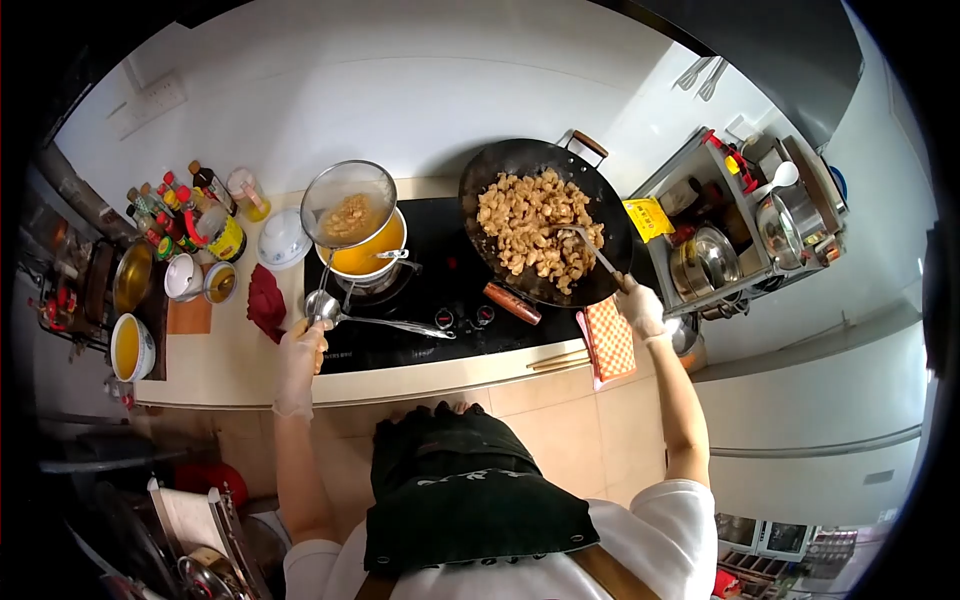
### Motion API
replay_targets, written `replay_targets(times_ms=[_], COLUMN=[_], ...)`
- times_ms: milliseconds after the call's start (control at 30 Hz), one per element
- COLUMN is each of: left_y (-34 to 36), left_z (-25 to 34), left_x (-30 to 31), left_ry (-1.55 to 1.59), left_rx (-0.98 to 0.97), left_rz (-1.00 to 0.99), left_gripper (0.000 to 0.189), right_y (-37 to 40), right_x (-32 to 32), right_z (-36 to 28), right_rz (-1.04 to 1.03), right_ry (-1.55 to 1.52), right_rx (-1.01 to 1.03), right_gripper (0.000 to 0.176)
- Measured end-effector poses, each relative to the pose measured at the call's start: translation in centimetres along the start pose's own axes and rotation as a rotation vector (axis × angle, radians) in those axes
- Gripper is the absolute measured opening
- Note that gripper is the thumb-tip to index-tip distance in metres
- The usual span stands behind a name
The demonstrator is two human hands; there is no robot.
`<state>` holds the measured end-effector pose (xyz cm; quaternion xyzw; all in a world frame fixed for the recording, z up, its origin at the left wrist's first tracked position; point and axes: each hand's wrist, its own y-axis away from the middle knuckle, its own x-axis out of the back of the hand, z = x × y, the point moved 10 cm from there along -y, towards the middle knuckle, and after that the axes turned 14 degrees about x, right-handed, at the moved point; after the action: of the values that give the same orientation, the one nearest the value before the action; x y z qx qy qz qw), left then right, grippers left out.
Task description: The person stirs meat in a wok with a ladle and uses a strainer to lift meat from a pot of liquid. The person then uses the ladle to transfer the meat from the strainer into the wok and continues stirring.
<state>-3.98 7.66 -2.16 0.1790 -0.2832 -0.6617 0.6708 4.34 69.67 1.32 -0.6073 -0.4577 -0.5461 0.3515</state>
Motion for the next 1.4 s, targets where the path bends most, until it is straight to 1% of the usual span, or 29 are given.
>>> replay_targets(times_ms=[33,67,133,200,233,267,333,367,400,467,500,533,633,700,800,833,867,900,933,967,1000,1067,1133,1200,1267,1300,1400], left_y=[0.1,0.1,-0.3,-0.8,-1.0,-1.2,-1.3,-1.3,-1.0,-0.3,-0.3,-0.4,-0.7,-0.9,-1.1,-1.2,-1.3,-1.1,-0.8,-0.6,-0.6,-0.8,-1.0,-0.8,-0.1,-0.1,-0.5], left_z=[0.1,0.1,-0.2,-0.6,-0.8,-0.9,-0.8,-0.8,-0.6,0.2,0.4,0.4,0.1,0.0,-0.3,-0.5,-0.6,-0.5,-0.2,0.0,0.0,-0.1,-0.3,-0.3,0.1,0.1,-0.3], left_x=[0.1,0.1,0.3,0.5,0.5,0.4,0.3,0.2,0.0,-0.3,-0.4,-0.4,-0.3,-0.3,-0.1,0.0,0.1,0.0,-0.1,0.0,0.1,0.0,-0.2,-0.4,-0.7,-0.6,-0.5], left_ry=[-0.008,-0.012,-0.017,-0.018,-0.015,-0.012,-0.006,-0.001,-0.008,-0.025,-0.025,-0.023,0.002,0.011,0.000,-0.009,-0.019,-0.032,-0.045,-0.059,-0.060,-0.063,-0.035,-0.016,-0.013,-0.011,-0.019], left_rx=[0.003,0.008,0.016,0.015,0.006,-0.004,-0.004,-0.006,0.001,0.009,-0.002,-0.009,-0.019,-0.025,-0.015,0.001,0.016,0.015,0.012,0.010,0.011,0.014,0.011,0.011,0.014,0.014,0.033], left_rz=[0.012,0.024,0.040,0.039,0.029,0.017,0.013,0.014,0.009,0.004,-0.003,-0.010,-0.013,-0.010,0.007,0.018,0.028,0.027,0.027,0.028,0.034,0.037,0.040,0.042,0.041,0.041,0.038], left_gripper=[0.020,0.020,0.020,0.021,0.021,0.021,0.022,0.022,0.022,0.022,0.022,0.022,0.021,0.021,0.020,0.020,0.020,0.021,0.023,0.026,0.025,0.025,0.021,0.020,0.020,0.020,0.022], right_y=[0.2,1.8,4.0,5.4,5.7,5.2,4.2,3.5,2.8,2.5,3.5,4.2,7.8,9.4,8.3,7.6,5.8,4.2,3.1,2.0,0.8,-1.7,-4.1,-6.0,-7.1,-6.6,-3.4], right_x=[1.0,4.5,7.6,8.5,8.1,5.8,3.1,2.2,1.5,2.3,4.3,5.9,10.6,11.3,5.9,4.9,0.5,-1.9,-2.2,-2.0,-1.9,-2.8,-4.2,-5.1,-6.3,-5.3,-4.3], right_z=[0.6,-1.7,-2.6,-2.2,-2.8,-1.3,-1.9,-2.0,-1.7,-1.7,-2.8,-2.0,-2.5,-1.9,0.1,-2.6,-1.1,-1.2,-2.7,-4.4,-4.9,-4.4,-4.6,-6.2,-7.7,-9.4,-9.6], right_rz=[-0.018,0.030,0.053,0.091,0.008,0.030,0.047,0.044,-0.010,0.012,-0.016,-0.013,-0.022,-0.077,-0.003,-0.111,-0.077,0.091,0.057,0.082,0.113,0.172,0.148,0.191,0.108,0.121,-0.006], right_ry=[-0.028,0.022,0.142,0.352,0.411,0.455,0.508,0.419,0.359,0.331,0.365,0.353,0.376,0.347,0.267,0.264,0.242,0.203,0.166,0.109,-0.017,-0.186,-0.348,-0.512,-0.497,-0.465,-0.340], right_rx=[-0.039,-0.017,0.111,0.223,0.229,0.271,0.319,0.304,0.239,0.277,0.240,0.145,0.174,0.150,0.208,0.100,0.108,0.162,0.075,0.108,0.067,0.001,-0.010,0.004,0.020,0.083,0.046], right_gripper=[0.035,0.035,0.034,0.036,0.033,0.032,0.032,0.032,0.033,0.033,0.033,0.035,0.039,0.038,0.036,0.032,0.033,0.033,0.035,0.031,0.034,0.032,0.036,0.036,0.034,0.041,0.041])
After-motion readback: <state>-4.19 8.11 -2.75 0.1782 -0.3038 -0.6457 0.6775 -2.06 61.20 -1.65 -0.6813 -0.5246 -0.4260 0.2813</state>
